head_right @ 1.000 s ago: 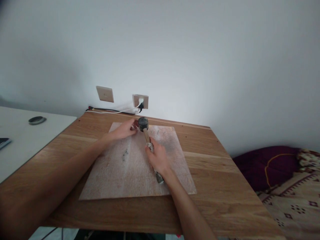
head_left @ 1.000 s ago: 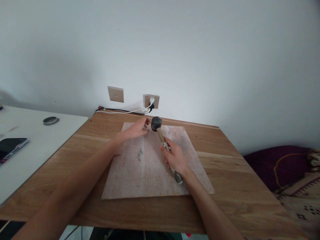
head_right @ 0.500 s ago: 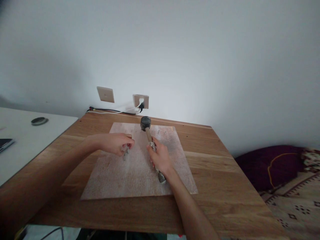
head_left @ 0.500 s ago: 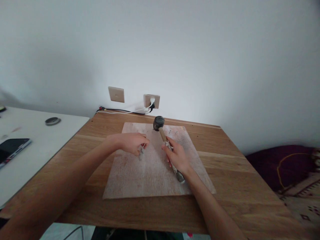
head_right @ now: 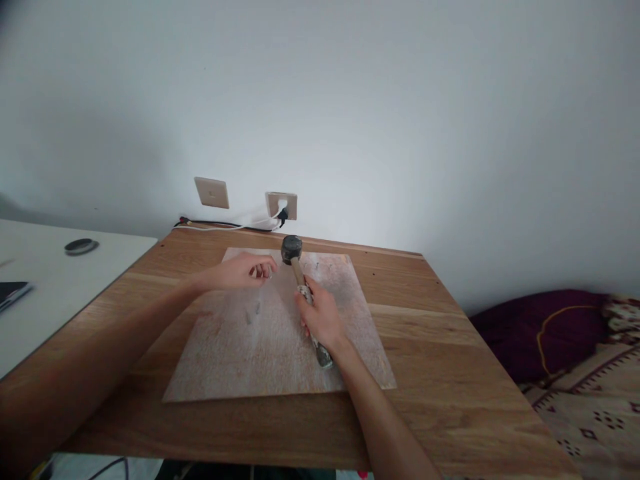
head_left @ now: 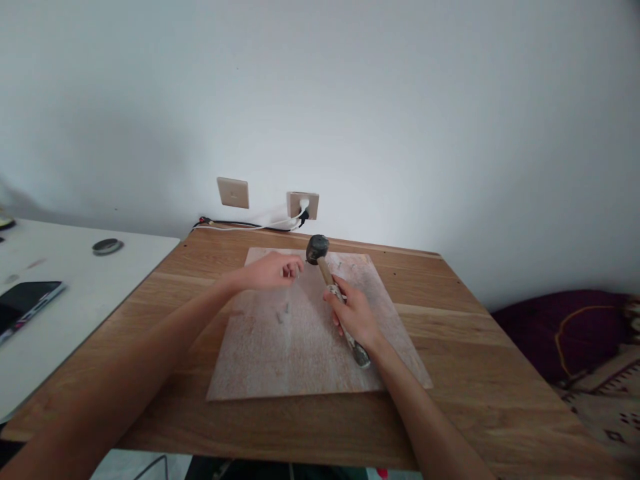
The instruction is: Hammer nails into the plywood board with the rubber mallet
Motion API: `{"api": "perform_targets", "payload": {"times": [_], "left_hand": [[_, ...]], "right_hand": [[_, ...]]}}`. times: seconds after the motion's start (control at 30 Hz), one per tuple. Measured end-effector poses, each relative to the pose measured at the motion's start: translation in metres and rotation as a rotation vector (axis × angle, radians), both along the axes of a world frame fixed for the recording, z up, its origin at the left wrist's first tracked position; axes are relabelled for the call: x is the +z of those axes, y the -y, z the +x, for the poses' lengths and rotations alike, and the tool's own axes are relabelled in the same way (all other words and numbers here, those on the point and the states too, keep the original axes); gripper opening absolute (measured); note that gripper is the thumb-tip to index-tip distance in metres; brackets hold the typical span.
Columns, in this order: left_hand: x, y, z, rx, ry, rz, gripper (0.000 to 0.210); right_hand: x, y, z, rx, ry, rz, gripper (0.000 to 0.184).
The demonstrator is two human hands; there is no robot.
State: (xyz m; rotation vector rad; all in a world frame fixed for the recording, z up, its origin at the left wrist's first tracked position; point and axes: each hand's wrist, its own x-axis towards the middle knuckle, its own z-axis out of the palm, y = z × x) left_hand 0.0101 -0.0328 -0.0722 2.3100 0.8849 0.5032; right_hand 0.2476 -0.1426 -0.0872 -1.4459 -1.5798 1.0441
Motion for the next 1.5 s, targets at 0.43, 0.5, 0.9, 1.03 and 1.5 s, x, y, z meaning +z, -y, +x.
{"api": "perform_targets", "payload": {"times": [0.43, 0.5, 0.9, 1.03, 1.5], "left_hand": [[-0.046, -0.036, 0.009, 0.277, 0.248, 0.109, 0.009], [-0.047, -0.036, 0.009, 0.274, 0.252, 0.106, 0.008], [-0.048, -0.035, 0.010, 0.281, 0.287, 0.093, 0.020], [-0.051, -0.036, 0.010, 0.286, 0.316, 0.064, 0.039], [-0.041, -0.040, 0.004, 0.325, 0.187, 0.120, 0.037]], "right_hand": [[-0.003, 0.000, 0.002, -0.006, -0.020, -0.002, 0.047], [-0.004, 0.000, 0.002, -0.010, -0.028, -0.003, 0.049], [-0.004, 0.001, -0.019, 0.035, -0.080, 0.015, 0.046], [0.000, 0.002, -0.026, 0.047, -0.013, 0.044, 0.048], [0.000, 0.003, -0.025, 0.053, 0.001, 0.028, 0.050]]}}
